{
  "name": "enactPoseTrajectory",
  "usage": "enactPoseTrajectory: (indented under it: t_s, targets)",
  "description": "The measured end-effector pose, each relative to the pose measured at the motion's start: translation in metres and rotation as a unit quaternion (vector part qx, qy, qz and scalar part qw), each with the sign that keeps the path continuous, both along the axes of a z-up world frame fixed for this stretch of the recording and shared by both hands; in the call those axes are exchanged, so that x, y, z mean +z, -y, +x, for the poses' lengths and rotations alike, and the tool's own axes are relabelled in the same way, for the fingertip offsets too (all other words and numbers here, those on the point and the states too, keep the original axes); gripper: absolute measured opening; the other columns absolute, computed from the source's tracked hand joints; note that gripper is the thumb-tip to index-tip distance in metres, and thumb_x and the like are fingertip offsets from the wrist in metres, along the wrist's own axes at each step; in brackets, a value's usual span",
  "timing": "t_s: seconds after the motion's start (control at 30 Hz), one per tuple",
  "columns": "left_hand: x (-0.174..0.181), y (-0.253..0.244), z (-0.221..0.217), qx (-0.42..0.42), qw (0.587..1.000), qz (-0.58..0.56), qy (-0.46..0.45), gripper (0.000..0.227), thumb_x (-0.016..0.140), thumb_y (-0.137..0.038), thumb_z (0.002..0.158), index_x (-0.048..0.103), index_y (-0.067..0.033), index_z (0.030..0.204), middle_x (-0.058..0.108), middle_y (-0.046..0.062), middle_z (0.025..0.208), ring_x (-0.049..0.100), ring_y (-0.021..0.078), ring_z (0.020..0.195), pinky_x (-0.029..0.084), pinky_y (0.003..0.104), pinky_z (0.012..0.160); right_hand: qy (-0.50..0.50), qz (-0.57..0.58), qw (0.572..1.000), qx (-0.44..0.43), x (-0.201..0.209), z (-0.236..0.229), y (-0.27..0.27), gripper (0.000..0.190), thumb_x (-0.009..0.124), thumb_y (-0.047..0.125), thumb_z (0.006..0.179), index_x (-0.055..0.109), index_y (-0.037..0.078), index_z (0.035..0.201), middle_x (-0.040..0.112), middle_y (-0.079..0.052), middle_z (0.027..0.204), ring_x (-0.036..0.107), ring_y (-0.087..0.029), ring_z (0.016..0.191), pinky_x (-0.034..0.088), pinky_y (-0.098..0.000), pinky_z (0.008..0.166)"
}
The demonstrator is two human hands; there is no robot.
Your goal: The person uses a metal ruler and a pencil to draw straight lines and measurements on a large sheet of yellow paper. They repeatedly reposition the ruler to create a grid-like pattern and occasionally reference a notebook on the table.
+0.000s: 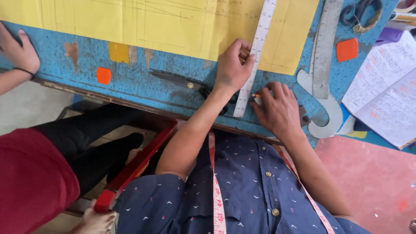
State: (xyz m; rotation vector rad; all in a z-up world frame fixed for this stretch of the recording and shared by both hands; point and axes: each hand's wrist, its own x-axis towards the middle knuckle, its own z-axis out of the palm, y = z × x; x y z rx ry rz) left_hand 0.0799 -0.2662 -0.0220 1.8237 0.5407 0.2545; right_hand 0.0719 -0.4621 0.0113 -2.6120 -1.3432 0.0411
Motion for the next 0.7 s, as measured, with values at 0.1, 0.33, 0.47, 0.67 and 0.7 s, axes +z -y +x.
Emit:
enactPoseTrajectory:
  t_s: [0.1,0.33,0.47,0.67,0.7]
  targets:
    - [0.000,0.012,0.010,0.019,0.999,0.023,-0.031,0.010,0.070,-0.019,0.085,0.061,-0.0168,0.089,0.070,-0.002,0.070,0.069,0.0174,0.066,0.056,0.035,0.066,-0.022,0.002,0.998,0.058,-0.002,0.002,0.008,0.033,0.071,0.038,0.096,0.058,0.007,0.101,0.057,-0.015,0.110,0.055,-0.036,0.090,0.049,-0.0468,0.073]
    - [0.053,0.028,0.015,0.040,0.982,0.060,-0.175,0.011,0.069,-0.017,0.093,0.061,-0.0179,0.085,0.071,-0.003,0.067,0.069,0.0150,0.063,0.055,0.033,0.054,-0.075,-0.011,0.974,0.213,-0.019,-0.012,0.035,0.028,0.068,0.038,0.092,0.059,0.011,0.094,0.052,-0.009,0.097,0.053,-0.031,0.087,0.047,-0.0441,0.071]
    - [0.047,0.039,0.018,0.042,0.986,0.067,-0.146,0.016,0.068,-0.017,0.093,0.056,-0.0176,0.082,0.069,-0.002,0.060,0.068,0.0171,0.059,0.054,0.036,0.055,-0.090,0.000,0.962,0.258,-0.017,-0.008,0.044,0.029,0.069,0.039,0.092,0.057,0.012,0.094,0.053,-0.008,0.102,0.052,-0.029,0.087,0.047,-0.0431,0.071]
    - [0.053,0.049,0.023,0.065,0.981,0.072,-0.171,0.013,0.068,-0.017,0.095,0.058,-0.0164,0.088,0.070,-0.002,0.064,0.067,0.0144,0.058,0.056,0.031,0.055,-0.143,0.084,0.941,0.296,0.025,0.010,0.057,0.025,0.064,0.033,0.100,0.064,0.009,0.109,0.058,-0.010,0.101,0.058,-0.032,0.086,0.050,-0.0434,0.076]
    - [0.051,0.050,0.023,0.067,0.981,0.074,-0.164,0.011,0.069,-0.017,0.095,0.059,-0.0163,0.089,0.071,-0.002,0.065,0.069,0.0137,0.058,0.058,0.030,0.055,-0.169,0.107,0.939,0.281,0.033,0.015,0.060,0.023,0.065,0.027,0.100,0.064,0.006,0.111,0.060,-0.013,0.103,0.059,-0.033,0.088,0.051,-0.0435,0.078]
